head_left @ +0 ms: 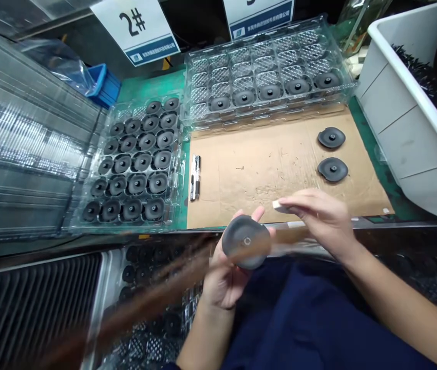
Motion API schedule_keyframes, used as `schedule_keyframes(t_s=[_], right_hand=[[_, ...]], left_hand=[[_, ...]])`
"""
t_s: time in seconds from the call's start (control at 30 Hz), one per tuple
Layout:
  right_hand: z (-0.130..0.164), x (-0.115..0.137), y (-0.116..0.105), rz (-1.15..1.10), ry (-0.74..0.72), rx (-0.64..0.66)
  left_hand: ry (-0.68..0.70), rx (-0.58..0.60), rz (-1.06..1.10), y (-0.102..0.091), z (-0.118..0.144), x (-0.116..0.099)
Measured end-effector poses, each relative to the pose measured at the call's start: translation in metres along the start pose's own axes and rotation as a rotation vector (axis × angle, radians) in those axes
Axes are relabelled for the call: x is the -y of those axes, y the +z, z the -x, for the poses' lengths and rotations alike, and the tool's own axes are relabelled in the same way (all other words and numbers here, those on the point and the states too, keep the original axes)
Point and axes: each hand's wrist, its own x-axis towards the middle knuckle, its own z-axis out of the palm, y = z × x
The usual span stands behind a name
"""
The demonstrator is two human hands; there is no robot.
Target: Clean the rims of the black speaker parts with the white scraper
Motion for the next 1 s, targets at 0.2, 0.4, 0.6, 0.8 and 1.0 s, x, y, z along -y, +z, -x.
schedule_keyframes(t_s=[0.2,0.4,0.6,0.8,1.0], right_hand=[[0.023,-0.029,0.006,0.096,0.17,0.113],[-0.011,0.066,-0.006,0.033,-0.221,-0.037],[-0.018,0.046,0.003,0.073,0.024,0.217],[-0.008,-0.03,0.028,0.189,0.138,0.129],[0.0,-0.041,0.039,0.257,0.132,0.024]], left_hand=[[-0.036,0.013,-0.021,0.009,-0.001,0.001],[0.034,-0.088,-0.086,0.008,-0.005,0.014],[0.151,-0.208,-0.149,-0.009,0.0,0.012],[0.054,-0.088,-0.047,-0.006,0.003,0.006],[0.009,-0.011,0.043,-0.004,-0.002,0.01]])
